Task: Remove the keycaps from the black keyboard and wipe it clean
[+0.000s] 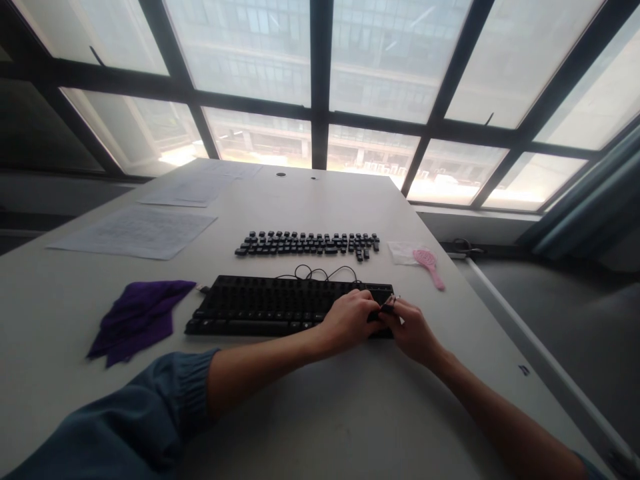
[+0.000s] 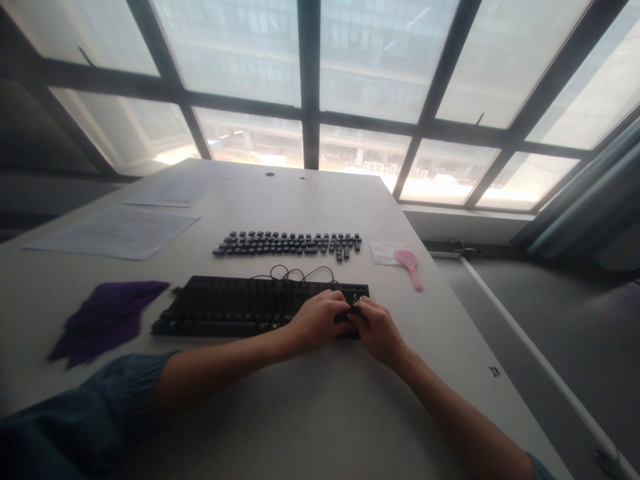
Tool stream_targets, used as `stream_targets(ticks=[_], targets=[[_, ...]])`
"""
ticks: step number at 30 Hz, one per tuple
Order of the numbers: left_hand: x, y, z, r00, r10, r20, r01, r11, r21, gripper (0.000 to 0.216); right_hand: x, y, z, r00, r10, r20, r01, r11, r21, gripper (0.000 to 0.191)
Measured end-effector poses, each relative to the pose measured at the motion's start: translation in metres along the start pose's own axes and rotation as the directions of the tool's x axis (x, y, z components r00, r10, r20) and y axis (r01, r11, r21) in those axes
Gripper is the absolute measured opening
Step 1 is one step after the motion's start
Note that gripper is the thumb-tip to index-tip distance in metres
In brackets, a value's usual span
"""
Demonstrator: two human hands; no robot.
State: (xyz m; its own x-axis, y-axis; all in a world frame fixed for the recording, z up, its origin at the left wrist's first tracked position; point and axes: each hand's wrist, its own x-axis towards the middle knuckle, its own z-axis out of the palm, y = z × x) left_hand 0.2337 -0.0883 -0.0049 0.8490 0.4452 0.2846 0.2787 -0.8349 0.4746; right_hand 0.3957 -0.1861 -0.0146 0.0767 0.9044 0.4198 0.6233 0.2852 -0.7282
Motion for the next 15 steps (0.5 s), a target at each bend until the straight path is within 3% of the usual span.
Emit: stream_targets(ticks=[5,12,15], targets=[[0.000,0.002,0.002,1.000,-0.021,-0.004,0.021,1.000,0.010,0.015,-0.004,0.007,0.008,0.984,0.116,-0.134,-0.100,0.988,0.119,0.021],[-0.001,0.003,0.002,1.000,-0.012,-0.023,0.011,0.999,-0.036,0.014,-0.009,0.017,0.010,0.934,0.330,-0.140,-0.269,0.903,0.336,0.027],[-0.002,0.002,0.003,0.999,0.009,-0.036,-0.010,0.999,-0.045,0.013,-0.009,0.017,0.009,0.939,0.312,-0.145,-0.248,0.905,0.346,0.028]])
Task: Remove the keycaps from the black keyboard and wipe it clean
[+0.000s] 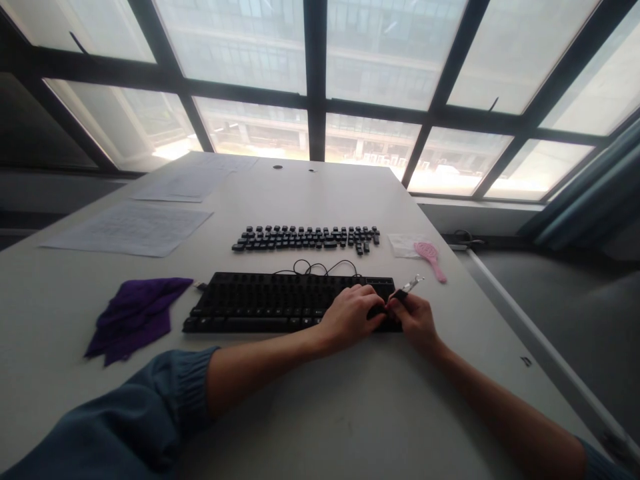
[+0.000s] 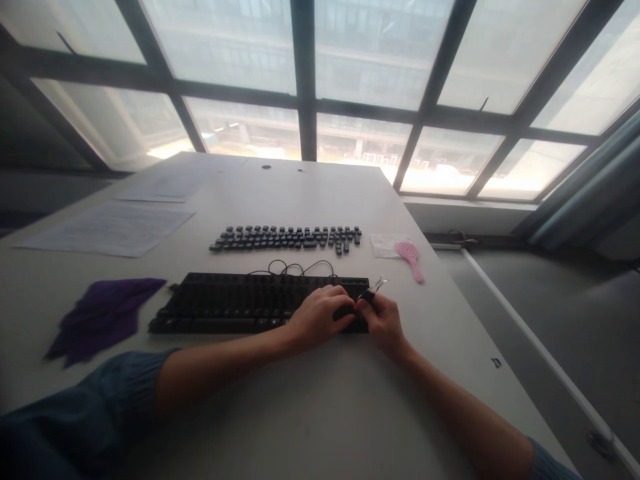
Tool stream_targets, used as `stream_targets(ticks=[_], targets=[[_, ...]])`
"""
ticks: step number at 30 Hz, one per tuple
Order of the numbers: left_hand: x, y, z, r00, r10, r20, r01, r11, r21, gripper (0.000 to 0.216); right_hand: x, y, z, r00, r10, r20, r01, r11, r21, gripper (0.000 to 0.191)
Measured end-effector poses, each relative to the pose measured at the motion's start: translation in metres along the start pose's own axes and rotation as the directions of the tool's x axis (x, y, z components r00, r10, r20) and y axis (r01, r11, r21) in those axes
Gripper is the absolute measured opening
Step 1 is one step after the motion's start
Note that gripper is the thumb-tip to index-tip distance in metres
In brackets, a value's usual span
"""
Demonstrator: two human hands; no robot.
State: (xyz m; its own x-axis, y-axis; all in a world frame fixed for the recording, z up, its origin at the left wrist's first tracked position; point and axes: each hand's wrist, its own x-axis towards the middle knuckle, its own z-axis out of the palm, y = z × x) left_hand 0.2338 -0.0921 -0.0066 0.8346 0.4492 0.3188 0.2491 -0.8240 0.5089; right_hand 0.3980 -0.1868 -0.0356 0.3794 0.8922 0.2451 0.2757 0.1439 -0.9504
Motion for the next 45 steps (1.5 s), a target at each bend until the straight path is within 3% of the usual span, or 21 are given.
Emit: stream_targets(ticks=[6,11,16,21,24,28,33,39,45], targets=[[0.000,0.003,-0.003,0.997,0.047,-0.063,-0.051,0.997,-0.066,0.020,-0.004,-0.014,-0.002,0.989,-0.145,-0.031,0.140,0.984,-0.111,0.025],[0.000,0.007,-0.006,0.988,0.127,-0.089,-0.129,0.992,-0.012,0.021,-0.008,-0.019,-0.002,0.994,-0.039,-0.104,0.022,0.988,-0.154,0.026],[-0.001,0.010,-0.011,0.951,0.308,-0.029,-0.294,0.928,0.230,0.019,-0.007,-0.024,0.001,0.984,0.019,-0.176,-0.023,0.999,-0.023,0.028],[-0.001,0.012,-0.017,0.917,0.399,-0.031,-0.372,0.879,0.298,0.023,-0.006,-0.029,0.001,0.981,0.079,-0.179,-0.068,0.995,0.067,0.028],[0.000,0.012,-0.014,0.913,0.403,-0.062,-0.381,0.897,0.225,0.018,-0.007,-0.028,0.000,0.983,0.104,-0.150,-0.090,0.991,0.096,0.029],[0.001,0.009,-0.007,0.941,0.307,-0.141,-0.307,0.951,0.020,0.012,-0.008,-0.031,0.001,0.987,0.081,-0.138,-0.072,0.995,0.065,0.029],[0.001,0.009,-0.008,0.946,0.276,-0.170,-0.300,0.944,-0.137,0.015,-0.009,-0.038,0.000,0.984,0.118,-0.137,-0.106,0.990,0.090,0.033],[0.001,0.009,-0.013,0.968,0.242,-0.064,-0.249,0.898,-0.362,0.017,-0.007,-0.035,-0.003,0.950,0.311,0.007,-0.299,0.910,0.287,0.037],[-0.002,0.022,-0.014,0.983,0.164,-0.076,-0.181,0.883,-0.433,0.016,-0.010,-0.038,-0.006,0.931,0.354,0.083,-0.363,0.884,0.294,0.036]])
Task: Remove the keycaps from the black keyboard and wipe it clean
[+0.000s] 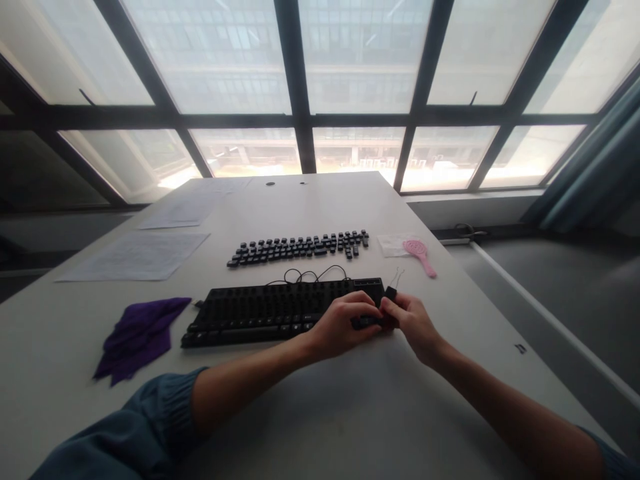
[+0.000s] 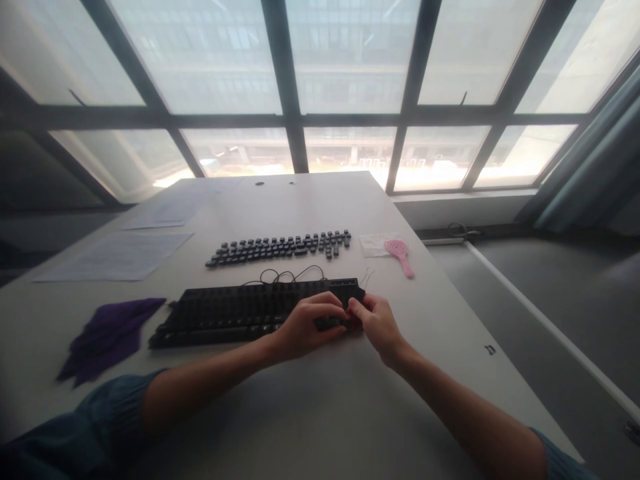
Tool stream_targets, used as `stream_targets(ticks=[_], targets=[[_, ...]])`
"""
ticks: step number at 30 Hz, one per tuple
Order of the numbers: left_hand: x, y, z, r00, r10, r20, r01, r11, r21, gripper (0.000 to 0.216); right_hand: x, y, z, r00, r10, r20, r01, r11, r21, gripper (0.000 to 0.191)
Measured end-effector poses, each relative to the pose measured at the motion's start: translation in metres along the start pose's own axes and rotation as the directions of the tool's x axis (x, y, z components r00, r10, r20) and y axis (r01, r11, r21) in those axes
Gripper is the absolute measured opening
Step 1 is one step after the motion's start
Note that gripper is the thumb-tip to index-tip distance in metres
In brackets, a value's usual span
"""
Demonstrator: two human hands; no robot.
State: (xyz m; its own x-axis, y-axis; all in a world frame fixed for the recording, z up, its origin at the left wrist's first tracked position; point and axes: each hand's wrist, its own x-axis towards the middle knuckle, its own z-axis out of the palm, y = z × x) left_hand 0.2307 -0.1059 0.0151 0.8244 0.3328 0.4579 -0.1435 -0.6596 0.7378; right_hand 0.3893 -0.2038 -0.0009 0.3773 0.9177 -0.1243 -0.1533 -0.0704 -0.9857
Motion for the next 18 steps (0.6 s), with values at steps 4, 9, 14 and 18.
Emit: stream_targets(ticks=[4,9,14,18], targets=[[0.000,0.012,0.003,0.996,-0.081,-0.024,0.080,0.996,-0.034,0.014,-0.005,-0.006,0.000,0.999,-0.037,0.015,0.038,0.998,-0.042,0.035],[0.000,0.011,0.004,0.989,-0.101,-0.108,0.099,0.995,-0.023,0.006,-0.008,-0.007,0.001,0.982,-0.176,0.065,0.182,0.977,-0.109,0.034],[-0.001,0.001,0.002,0.996,-0.001,-0.094,0.006,0.998,0.055,0.009,-0.004,0.000,0.003,0.997,-0.077,0.003,0.077,0.997,0.009,0.038],[-0.002,-0.007,0.001,0.998,0.020,-0.059,-0.013,0.993,0.120,0.023,0.001,0.003,0.001,0.995,-0.087,-0.053,0.090,0.994,0.055,0.039]])
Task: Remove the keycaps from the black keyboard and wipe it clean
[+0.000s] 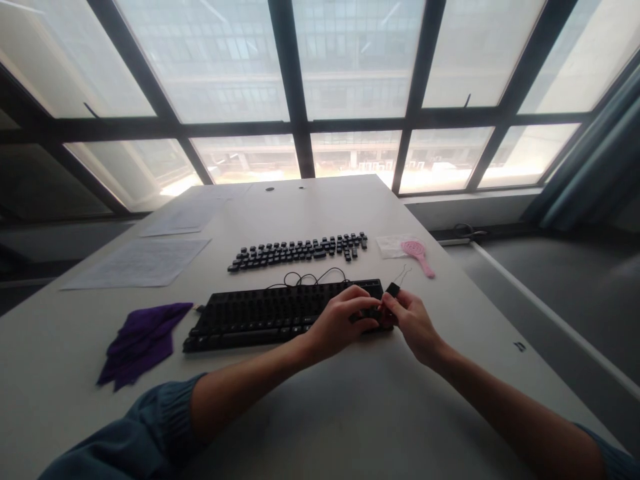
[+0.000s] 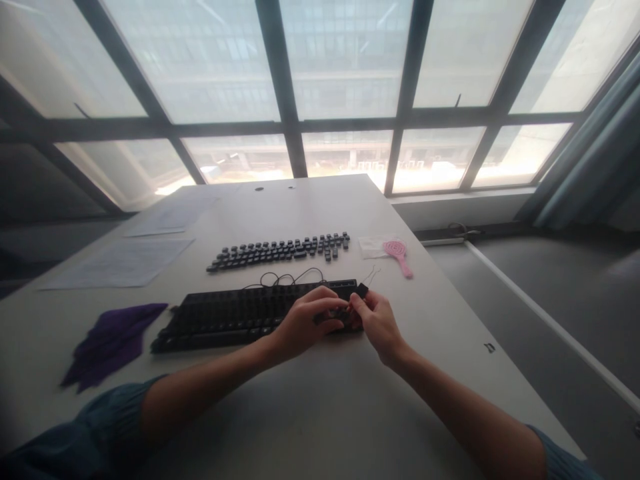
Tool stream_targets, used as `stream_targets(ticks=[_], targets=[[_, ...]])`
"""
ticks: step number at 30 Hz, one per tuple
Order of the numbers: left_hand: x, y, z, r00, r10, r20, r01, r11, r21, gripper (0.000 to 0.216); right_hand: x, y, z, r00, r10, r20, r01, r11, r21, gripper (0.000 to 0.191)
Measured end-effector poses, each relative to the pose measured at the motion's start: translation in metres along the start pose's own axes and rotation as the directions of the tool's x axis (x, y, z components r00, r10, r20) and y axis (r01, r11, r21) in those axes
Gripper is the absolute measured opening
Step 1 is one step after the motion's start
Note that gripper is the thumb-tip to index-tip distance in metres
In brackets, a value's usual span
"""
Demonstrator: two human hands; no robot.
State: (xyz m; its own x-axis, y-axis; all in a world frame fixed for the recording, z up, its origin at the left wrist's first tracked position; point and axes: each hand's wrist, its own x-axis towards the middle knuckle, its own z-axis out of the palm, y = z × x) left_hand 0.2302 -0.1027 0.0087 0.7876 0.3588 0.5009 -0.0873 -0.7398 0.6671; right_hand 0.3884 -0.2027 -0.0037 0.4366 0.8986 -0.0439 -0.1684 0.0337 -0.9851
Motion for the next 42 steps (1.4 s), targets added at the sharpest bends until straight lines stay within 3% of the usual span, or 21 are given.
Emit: stream_targets(ticks=[8,15,21,25,30,32,36,42], targets=[[-0.002,-0.001,0.006,0.994,0.039,0.105,-0.052,0.991,0.122,0.013,0.000,0.005,-0.001,1.000,-0.011,0.010,0.012,0.992,-0.124,0.039],[-0.005,0.005,0.013,0.996,0.003,0.088,0.002,0.998,-0.055,0.010,-0.001,0.008,0.002,0.995,0.096,0.039,-0.094,0.995,-0.043,0.038],[-0.004,0.003,0.011,0.997,-0.070,-0.034,0.067,0.995,-0.077,0.006,-0.001,0.006,0.001,0.998,0.027,0.063,-0.024,0.999,-0.047,0.037],[0.017,-0.001,-0.020,0.985,-0.082,-0.151,0.090,0.995,0.043,0.011,0.002,0.003,-0.001,0.998,-0.006,0.059,0.009,0.999,-0.039,0.040],[0.065,-0.040,-0.073,0.964,-0.118,-0.239,0.176,0.955,0.238,0.017,0.002,0.001,-0.001,0.998,-0.028,0.053,0.031,0.999,-0.042,0.042],[0.080,-0.065,-0.083,0.949,-0.204,-0.240,0.267,0.927,0.265,0.013,0.002,0.001,-0.001,0.998,-0.035,0.054,0.037,0.998,-0.044,0.042],[0.093,-0.106,-0.080,0.915,-0.377,-0.141,0.403,0.847,0.346,0.010,0.004,0.004,-0.003,0.998,-0.047,0.049,0.049,0.998,-0.040,0.043],[0.093,-0.129,-0.063,0.921,-0.380,-0.091,0.380,0.815,0.437,0.008,0.006,0.003,-0.005,0.997,-0.065,0.043,0.067,0.997,-0.047,0.043]])
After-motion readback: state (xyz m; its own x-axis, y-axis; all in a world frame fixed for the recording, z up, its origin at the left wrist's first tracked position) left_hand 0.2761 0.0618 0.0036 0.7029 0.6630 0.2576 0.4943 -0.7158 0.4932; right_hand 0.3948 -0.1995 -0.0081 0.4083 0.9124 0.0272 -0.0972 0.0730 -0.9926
